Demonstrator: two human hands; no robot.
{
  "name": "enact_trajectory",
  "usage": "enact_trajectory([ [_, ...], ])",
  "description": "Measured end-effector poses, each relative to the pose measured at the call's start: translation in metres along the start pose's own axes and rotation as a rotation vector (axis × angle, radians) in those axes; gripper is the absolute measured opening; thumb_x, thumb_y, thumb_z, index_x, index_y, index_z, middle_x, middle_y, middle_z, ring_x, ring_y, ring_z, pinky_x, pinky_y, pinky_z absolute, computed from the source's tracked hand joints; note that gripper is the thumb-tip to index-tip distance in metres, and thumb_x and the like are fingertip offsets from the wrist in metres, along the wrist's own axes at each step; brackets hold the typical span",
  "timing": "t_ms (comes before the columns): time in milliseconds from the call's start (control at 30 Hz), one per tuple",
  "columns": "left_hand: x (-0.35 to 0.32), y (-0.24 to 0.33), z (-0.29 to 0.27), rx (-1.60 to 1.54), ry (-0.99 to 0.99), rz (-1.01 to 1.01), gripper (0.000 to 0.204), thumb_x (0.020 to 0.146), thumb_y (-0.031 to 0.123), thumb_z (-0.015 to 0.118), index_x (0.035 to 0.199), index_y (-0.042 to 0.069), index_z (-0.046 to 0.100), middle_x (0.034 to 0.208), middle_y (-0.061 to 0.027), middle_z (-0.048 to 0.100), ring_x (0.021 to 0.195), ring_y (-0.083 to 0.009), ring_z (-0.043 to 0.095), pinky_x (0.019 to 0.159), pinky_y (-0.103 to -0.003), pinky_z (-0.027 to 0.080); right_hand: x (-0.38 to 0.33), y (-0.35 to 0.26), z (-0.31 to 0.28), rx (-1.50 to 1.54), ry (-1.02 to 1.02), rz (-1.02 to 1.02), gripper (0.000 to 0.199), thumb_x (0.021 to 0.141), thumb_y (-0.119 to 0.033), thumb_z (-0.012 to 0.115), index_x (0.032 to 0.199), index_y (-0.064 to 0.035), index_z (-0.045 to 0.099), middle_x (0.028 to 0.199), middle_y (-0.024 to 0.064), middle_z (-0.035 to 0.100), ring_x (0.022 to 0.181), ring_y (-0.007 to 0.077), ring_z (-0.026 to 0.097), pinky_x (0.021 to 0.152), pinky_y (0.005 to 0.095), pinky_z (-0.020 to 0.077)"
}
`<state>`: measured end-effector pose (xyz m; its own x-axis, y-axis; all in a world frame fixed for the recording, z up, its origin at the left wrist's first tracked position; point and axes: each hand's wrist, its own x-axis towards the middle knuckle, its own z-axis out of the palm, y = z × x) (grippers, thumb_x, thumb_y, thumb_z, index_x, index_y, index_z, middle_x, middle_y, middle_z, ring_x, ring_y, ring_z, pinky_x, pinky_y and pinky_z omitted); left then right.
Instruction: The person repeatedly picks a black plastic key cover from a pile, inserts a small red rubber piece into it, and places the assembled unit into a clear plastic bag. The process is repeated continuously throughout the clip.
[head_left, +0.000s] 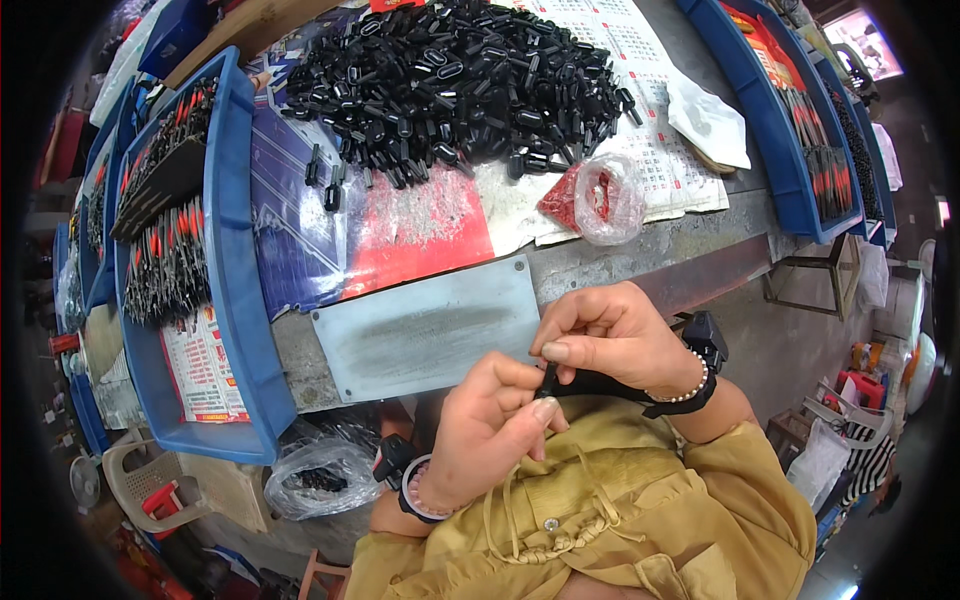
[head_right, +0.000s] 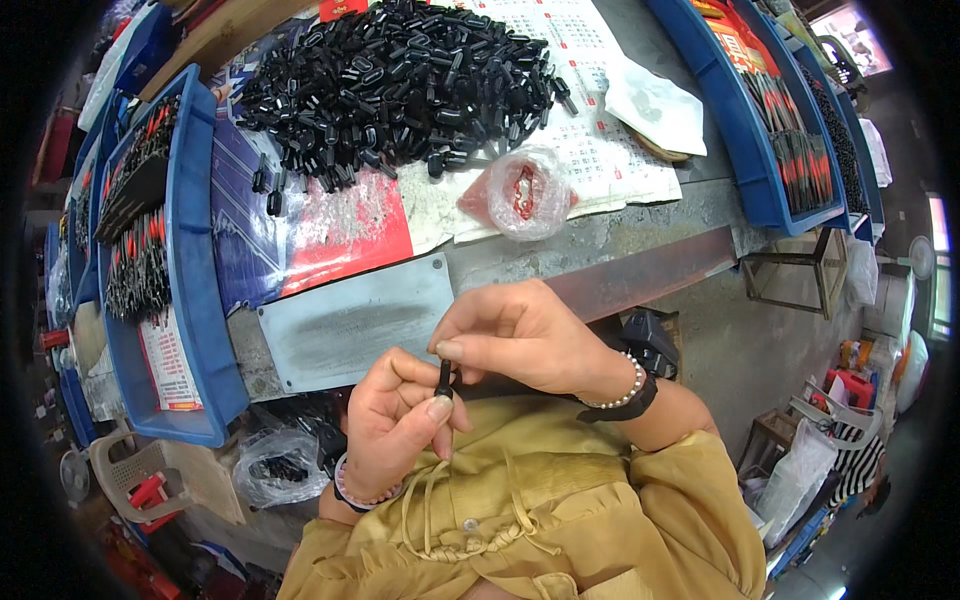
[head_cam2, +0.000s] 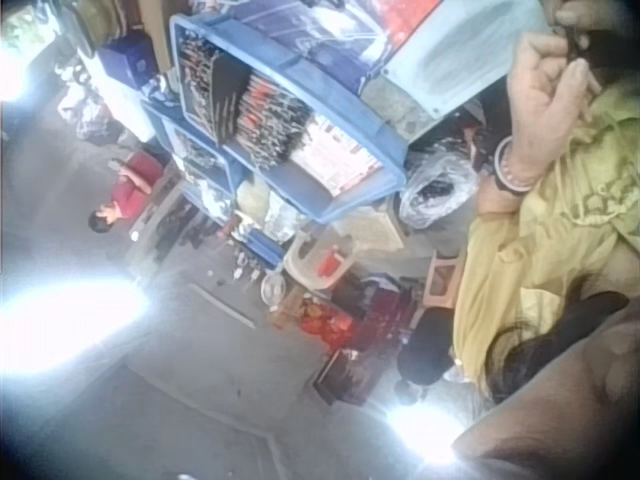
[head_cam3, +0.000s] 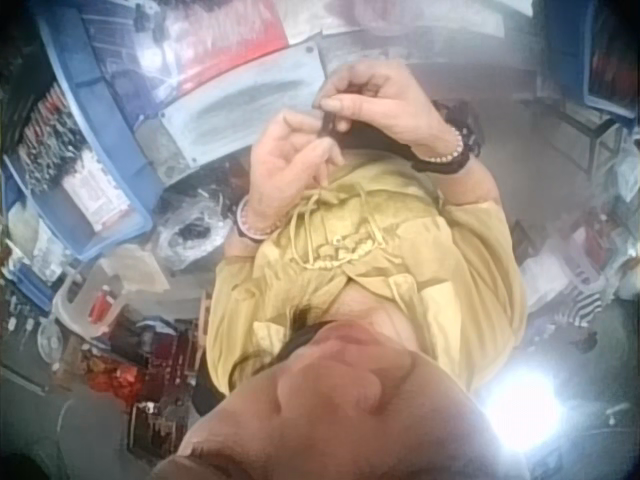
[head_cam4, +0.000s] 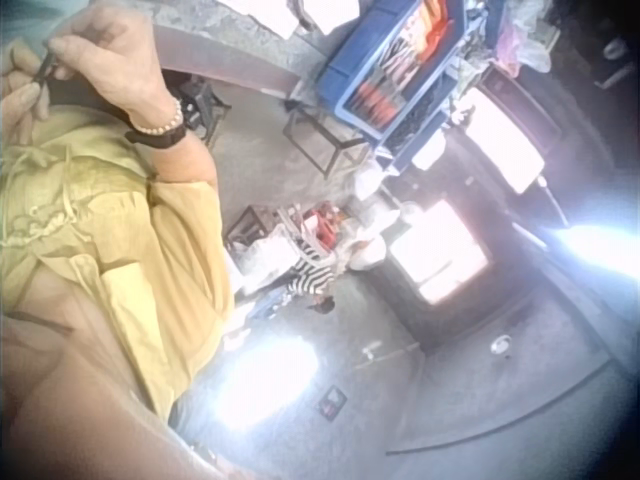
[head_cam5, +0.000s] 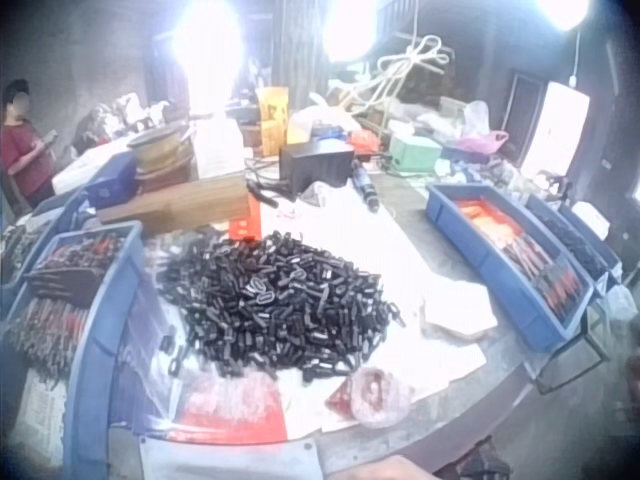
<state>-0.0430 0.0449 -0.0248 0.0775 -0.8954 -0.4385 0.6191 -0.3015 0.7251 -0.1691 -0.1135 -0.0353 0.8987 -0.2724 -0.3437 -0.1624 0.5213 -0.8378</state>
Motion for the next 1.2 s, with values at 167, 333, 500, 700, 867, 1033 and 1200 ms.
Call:
enact_trajectory([
  [167, 0.001, 0.0, 0.0, -0.005, -0.006, -0.013, 0.018, 0.092, 0.001, 0.053, 0.106, -0.002, 0.042, 0.084, -0.0147, 0.062, 0.058, -0.0071, 0.055, 0.05, -0.02, 0.046, 0.0, 0.003, 0.001, 0.034, -0.006, 0.01, 0.012, 0.09, -0.008, 0.061, 0.097, 0.0015, 0.063, 0.086, 0.0011, 0.063, 0.07, 0.0054, 0.054, 0.061, 0.0195, 0.0448],
  [333, 0.001, -0.002, -0.002, -0.004, -0.006, -0.019, 0.018, 0.092, 0.001, 0.054, 0.106, -0.002, 0.042, 0.083, -0.0146, 0.062, 0.057, -0.0068, 0.055, 0.05, -0.02, 0.046, -0.004, 0.0, 0.002, 0.061, 0.003, 0.038, 0.012, 0.09, -0.009, 0.063, 0.096, 0.0006, 0.063, 0.085, -0.0001, 0.062, 0.069, 0.004, 0.052, 0.059, 0.0184, 0.0419],
  [500, -0.001, -0.005, -0.002, -0.039, 0.01, -0.007, 0.018, 0.092, 0.001, 0.054, 0.106, -0.001, 0.042, 0.083, -0.014, 0.062, 0.057, -0.007, 0.054, 0.05, -0.02, 0.046, -0.007, 0.002, 0.003, -0.008, 0.019, -0.016, 0.009, 0.088, -0.005, 0.064, 0.094, 0.001, 0.062, 0.085, 0.0012, 0.062, 0.072, 0.0054, 0.055, 0.064, 0.02, 0.0451],
  [700, -0.006, -0.008, 0.006, -0.05, 0.037, 0.066, 0.027, 0.093, 0.0, 0.051, 0.115, 0.0, 0.034, 0.083, -0.0144, 0.062, 0.057, -0.0075, 0.055, 0.051, -0.02, 0.046, -0.007, 0.013, 0.005, -0.269, -0.012, -0.385, 0.01, 0.083, 0.002, 0.065, 0.092, 0.0023, 0.06, 0.088, 0.0088, 0.064, 0.074, 0.0135, 0.062, 0.064, 0.0238, 0.0481],
  [867, -0.005, -0.015, 0.01, 0.035, -0.018, 0.222, 0.036, 0.095, 0.002, 0.047, 0.124, 0.0, 0.027, 0.084, -0.0173, 0.063, 0.056, -0.0103, 0.057, 0.053, -0.021, 0.047, -0.01, 0.018, 0.008, -0.41, 0.02, -0.583, 0.013, 0.081, 0.006, 0.064, 0.092, 0.002, 0.06, 0.09, 0.0126, 0.064, 0.072, 0.0182, 0.064, 0.062, 0.0272, 0.0498],
  [1033, -0.005, -0.018, 0.009, 0.151, -0.03, 0.348, 0.037, 0.095, 0.002, 0.047, 0.127, -0.002, 0.028, 0.086, -0.018, 0.063, 0.055, -0.01, 0.057, 0.05, -0.02, 0.046, -0.011, 0.027, 0.014, -0.367, 0.121, -0.693, 0.012, 0.081, 0.007, 0.065, 0.091, 0.003, 0.059, 0.091, 0.0156, 0.064, 0.071, 0.0189, 0.064, 0.06, 0.0271, 0.0505],
  [1200, -0.006, -0.025, 0.013, 0.119, 0.034, 0.422, 0.035, 0.094, 0.001, 0.052, 0.124, -0.005, 0.034, 0.084, -0.0151, 0.065, 0.054, -0.0075, 0.056, 0.048, -0.019, 0.045, -0.011, 0.029, 0.014, -0.384, 0.12, -0.723, 0.012, 0.08, 0.007, 0.065, 0.088, 0.0027, 0.058, 0.091, 0.0165, 0.064, 0.068, 0.0188, 0.064, 0.059, 0.0271, 0.0503],
])
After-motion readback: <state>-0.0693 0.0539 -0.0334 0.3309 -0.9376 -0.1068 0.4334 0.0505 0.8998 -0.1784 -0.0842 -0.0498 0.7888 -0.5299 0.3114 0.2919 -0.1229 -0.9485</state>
